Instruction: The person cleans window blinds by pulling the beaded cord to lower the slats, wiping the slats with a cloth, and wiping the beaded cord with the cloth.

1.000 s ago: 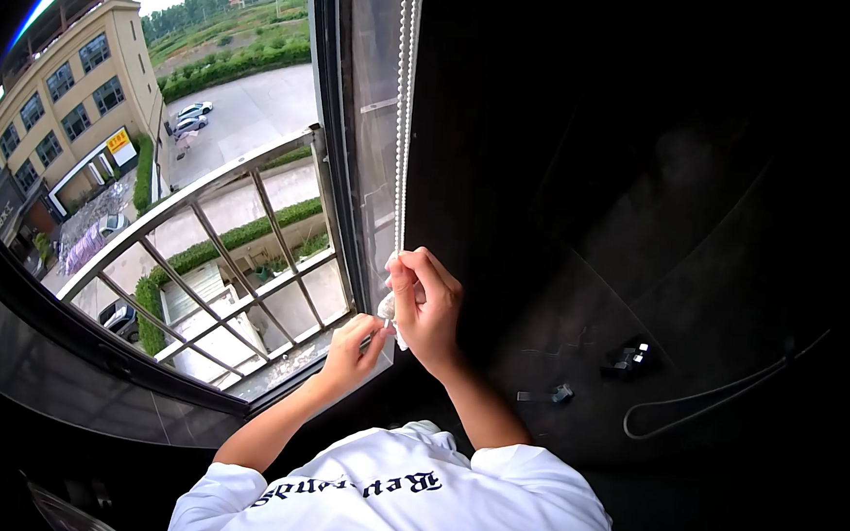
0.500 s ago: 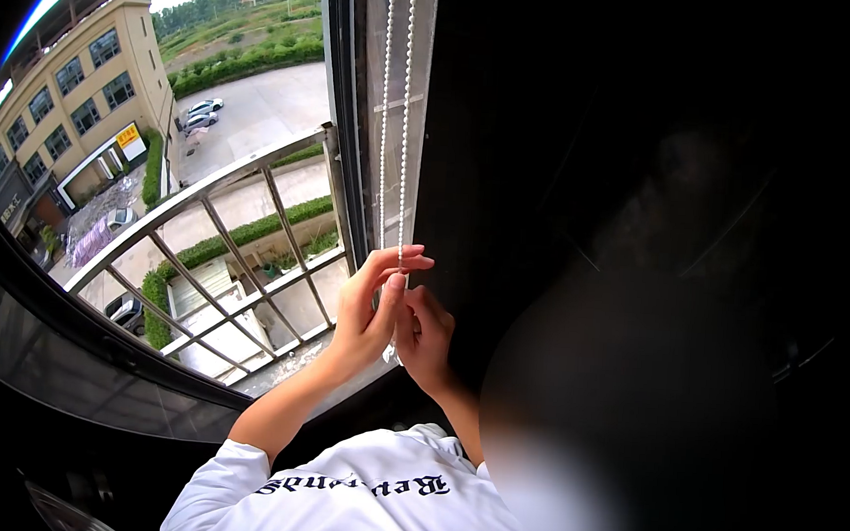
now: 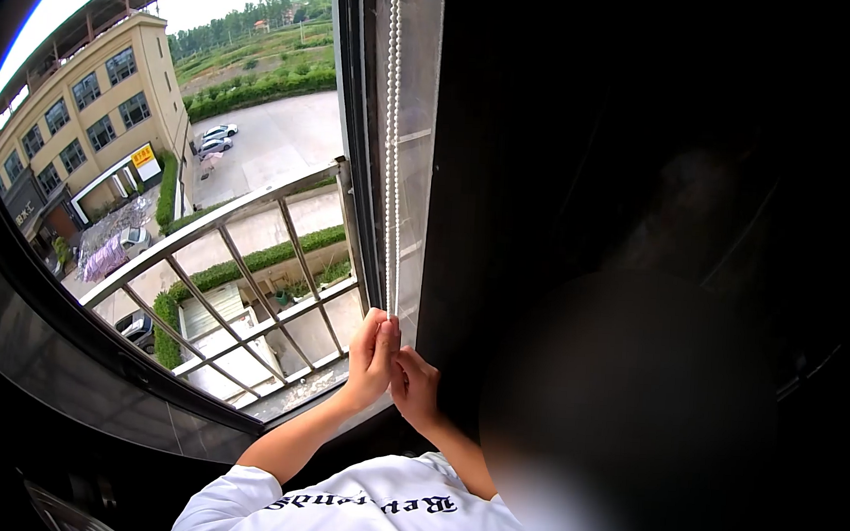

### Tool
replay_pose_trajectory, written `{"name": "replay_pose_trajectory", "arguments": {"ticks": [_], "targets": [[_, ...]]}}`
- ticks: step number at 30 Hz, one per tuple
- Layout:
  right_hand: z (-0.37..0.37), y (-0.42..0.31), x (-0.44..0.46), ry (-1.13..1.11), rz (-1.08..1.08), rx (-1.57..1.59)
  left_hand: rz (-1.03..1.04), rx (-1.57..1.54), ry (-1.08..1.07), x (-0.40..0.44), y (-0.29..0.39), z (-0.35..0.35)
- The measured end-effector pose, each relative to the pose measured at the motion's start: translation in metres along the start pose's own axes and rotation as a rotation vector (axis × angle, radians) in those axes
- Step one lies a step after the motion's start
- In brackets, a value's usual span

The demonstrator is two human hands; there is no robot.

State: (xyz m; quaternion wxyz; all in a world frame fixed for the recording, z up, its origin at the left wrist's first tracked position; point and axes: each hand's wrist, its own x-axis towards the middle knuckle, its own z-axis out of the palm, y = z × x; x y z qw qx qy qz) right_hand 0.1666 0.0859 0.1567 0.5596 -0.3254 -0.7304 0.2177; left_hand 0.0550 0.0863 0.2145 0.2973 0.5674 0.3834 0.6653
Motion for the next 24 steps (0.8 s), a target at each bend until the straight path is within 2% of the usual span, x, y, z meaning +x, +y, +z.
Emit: {"name": "replay_pose_trajectory", "arguments": {"ticks": [6, 8, 12, 15, 16, 18, 20, 24], "targets": [[0.013, 0.022, -0.014, -0.045, 0.022, -0.018, 0.054, 0.11, 0.039, -0.014, -0.017, -0.01], [0.013, 0.029, -0.026, -0.055, 0.017, -0.032, -0.044, 0.133, -0.006, -0.024, -0.032, -0.014], [0.017, 0.045, -0.039, -0.09, -0.027, -0.06, -0.055, 0.169, -0.005, -0.038, -0.057, -0.021], [0.008, 0.05, -0.041, -0.188, 0.033, -0.042, -0.096, 0.107, -0.008, -0.048, -0.065, -0.027], [0.003, 0.05, -0.035, -0.161, -0.01, -0.018, -0.122, 0.07, -0.006, -0.048, -0.065, -0.028], [-0.01, 0.043, -0.016, -0.072, 0.097, 0.095, -0.115, 0.061, 0.009, -0.051, -0.066, -0.03], [-0.032, 0.025, 0.011, -0.064, 0.296, 0.18, -0.097, 0.065, 0.01, -0.057, -0.068, -0.031], [-0.042, -0.013, 0.085, -0.067, -0.005, 0.276, -0.09, 0.092, -0.101, -0.064, -0.05, -0.023]]}}
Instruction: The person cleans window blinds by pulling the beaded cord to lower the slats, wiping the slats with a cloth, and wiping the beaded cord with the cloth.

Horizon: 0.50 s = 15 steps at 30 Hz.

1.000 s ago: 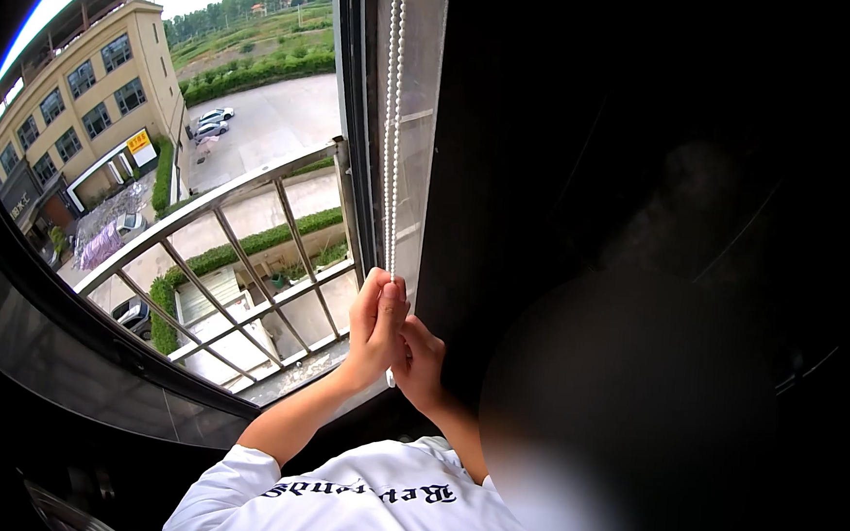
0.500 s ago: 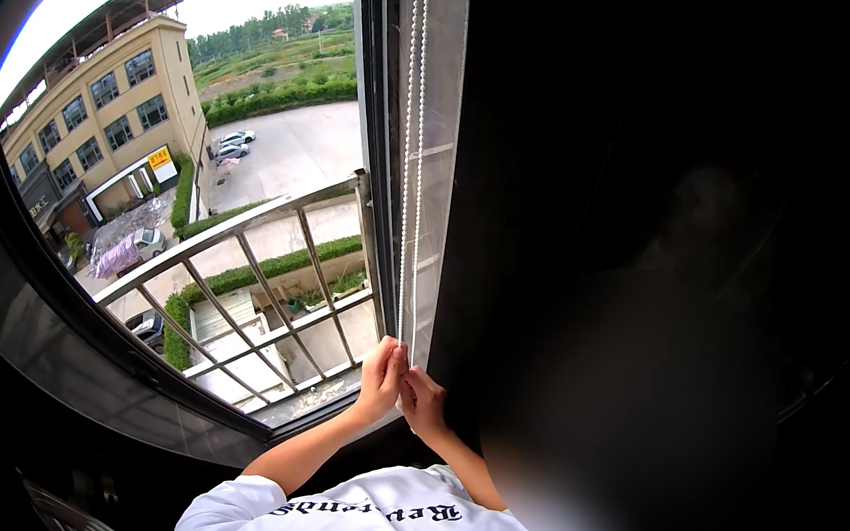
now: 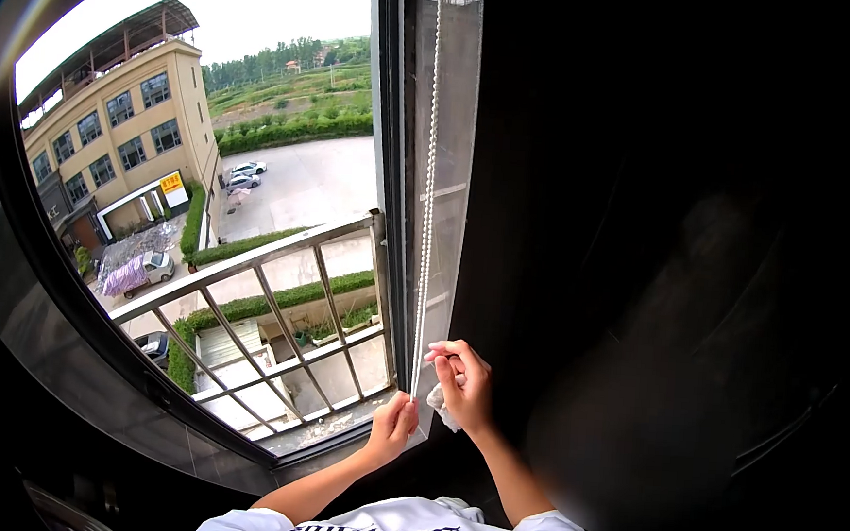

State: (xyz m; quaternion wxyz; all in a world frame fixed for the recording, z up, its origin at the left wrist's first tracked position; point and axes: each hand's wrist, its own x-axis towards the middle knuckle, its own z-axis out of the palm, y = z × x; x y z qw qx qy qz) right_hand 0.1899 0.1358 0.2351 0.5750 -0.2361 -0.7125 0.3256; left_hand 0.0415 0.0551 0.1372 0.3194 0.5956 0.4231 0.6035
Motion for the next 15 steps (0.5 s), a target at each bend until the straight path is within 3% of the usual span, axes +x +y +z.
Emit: {"name": "replay_pose_trajectory", "arguments": {"ticks": [6, 8, 15], "targets": [[0.013, -0.105, 0.097, -0.143, -0.159, 0.193, 0.023, 0.02, -0.047, -0.003, 0.011, 0.003], [0.017, -0.129, 0.113, -0.162, -0.118, 0.214, 0.042, 0.025, -0.045, -0.002, 0.015, 0.001], [0.03, -0.132, 0.123, 0.015, -0.14, 0.214, -0.019, 0.071, -0.097, 0.001, 0.035, -0.017]]}}
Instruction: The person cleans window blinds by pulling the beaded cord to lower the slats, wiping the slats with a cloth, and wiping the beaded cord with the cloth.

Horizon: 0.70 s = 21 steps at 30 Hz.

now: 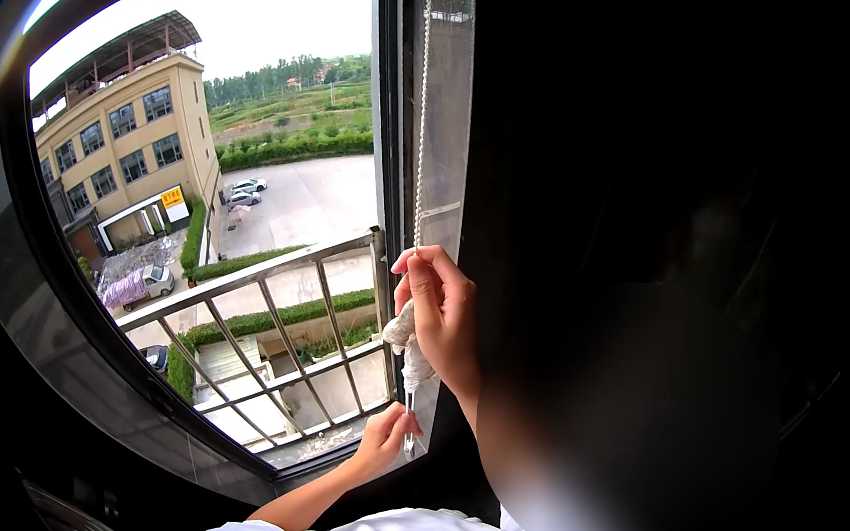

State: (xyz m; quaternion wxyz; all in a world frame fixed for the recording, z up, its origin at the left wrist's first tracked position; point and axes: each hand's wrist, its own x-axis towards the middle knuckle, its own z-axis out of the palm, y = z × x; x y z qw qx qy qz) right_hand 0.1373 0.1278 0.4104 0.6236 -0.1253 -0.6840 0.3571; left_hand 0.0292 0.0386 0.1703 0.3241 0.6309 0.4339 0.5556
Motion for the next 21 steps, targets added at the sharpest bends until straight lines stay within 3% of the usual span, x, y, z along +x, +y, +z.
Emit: {"name": "replay_pose_trajectory", "arguments": {"ticks": [5, 9, 12, 15, 17, 21], "targets": [[-0.005, 0.006, -0.007, 0.085, -0.043, -0.055, 0.093, -0.122, 0.017, 0.021, 0.014, -0.018], [-0.004, 0.009, -0.013, 0.114, -0.065, -0.057, 0.156, -0.176, 0.059, 0.052, 0.056, -0.026], [-0.008, 0.015, -0.03, 0.027, 0.013, -0.085, 0.291, -0.038, 0.147, 0.077, 0.1, -0.032], [-0.007, 0.018, -0.048, 0.07, -0.029, -0.149, 0.392, -0.163, 0.158, 0.099, 0.133, -0.028], [-0.006, 0.015, -0.056, 0.13, -0.08, -0.23, 0.309, -0.159, 0.102, 0.105, 0.146, -0.028], [-0.011, 0.025, -0.074, 0.124, -0.03, -0.243, 0.357, -0.232, -0.021, 0.122, 0.171, -0.019]]}}
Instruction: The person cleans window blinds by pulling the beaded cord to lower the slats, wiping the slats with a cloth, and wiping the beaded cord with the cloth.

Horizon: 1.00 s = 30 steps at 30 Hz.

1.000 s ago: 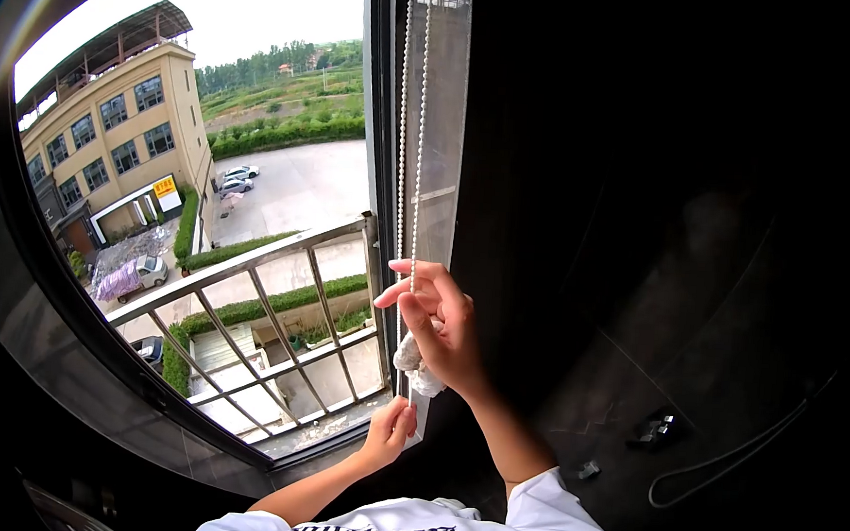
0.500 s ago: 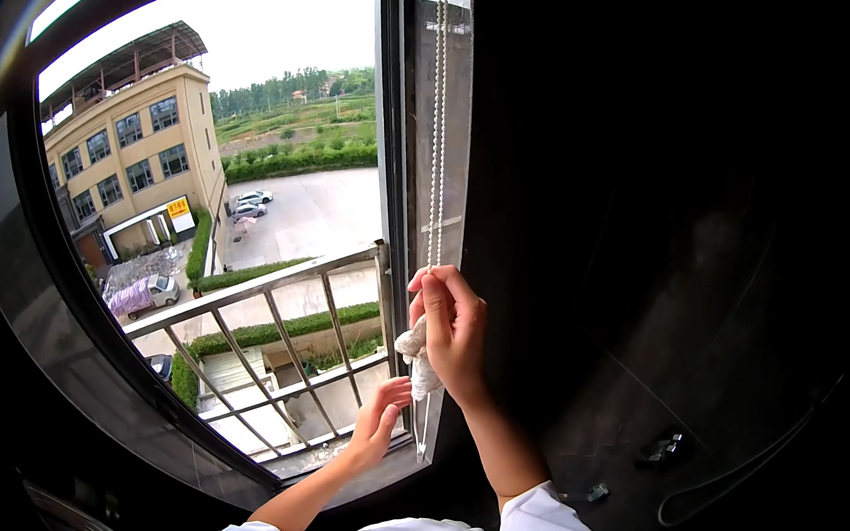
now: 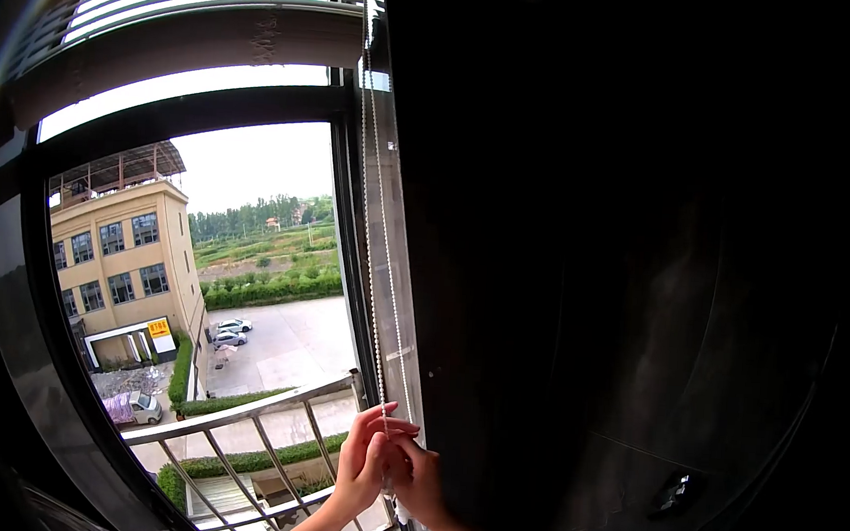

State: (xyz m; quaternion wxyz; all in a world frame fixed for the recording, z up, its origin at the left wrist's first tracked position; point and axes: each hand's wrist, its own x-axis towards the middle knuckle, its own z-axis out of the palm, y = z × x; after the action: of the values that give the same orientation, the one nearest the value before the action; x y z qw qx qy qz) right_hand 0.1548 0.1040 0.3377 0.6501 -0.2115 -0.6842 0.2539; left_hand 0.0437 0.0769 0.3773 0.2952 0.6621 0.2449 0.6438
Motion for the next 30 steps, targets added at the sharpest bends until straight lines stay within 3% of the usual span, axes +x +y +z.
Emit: {"name": "replay_pose_trajectory", "arguments": {"ticks": [4, 6, 8, 10, 14, 19, 21, 30], "targets": [[-0.003, 0.005, -0.016, -0.035, 0.051, -0.036, 0.021, -0.043, 0.026, 0.019, 0.005, 0.012], [-0.002, 0.006, -0.024, -0.038, 0.064, -0.006, -0.075, -0.218, 0.044, 0.024, 0.01, 0.013], [0.002, 0.014, -0.034, -0.014, 0.072, 0.077, -0.125, -0.142, 0.131, 0.028, 0.017, 0.015], [-0.002, 0.01, -0.041, -0.055, 0.1, -0.004, -0.227, -0.342, 0.111, 0.026, 0.005, 0.007], [0.003, 0.004, -0.053, -0.031, 0.12, 0.037, -0.212, -0.333, 0.196, 0.016, -0.003, 0.016], [0.004, 0.031, -0.076, 0.002, 0.051, -0.057, -0.201, -0.203, 0.253, -0.011, -0.043, 0.008], [0.004, 0.041, -0.086, -0.076, 0.105, -0.107, -0.179, -0.011, 0.276, -0.023, -0.051, 0.006], [0.017, 0.13, -0.157, -0.234, 0.308, -0.231, -0.188, 0.2, 0.242, -0.077, -0.11, -0.009]]}}
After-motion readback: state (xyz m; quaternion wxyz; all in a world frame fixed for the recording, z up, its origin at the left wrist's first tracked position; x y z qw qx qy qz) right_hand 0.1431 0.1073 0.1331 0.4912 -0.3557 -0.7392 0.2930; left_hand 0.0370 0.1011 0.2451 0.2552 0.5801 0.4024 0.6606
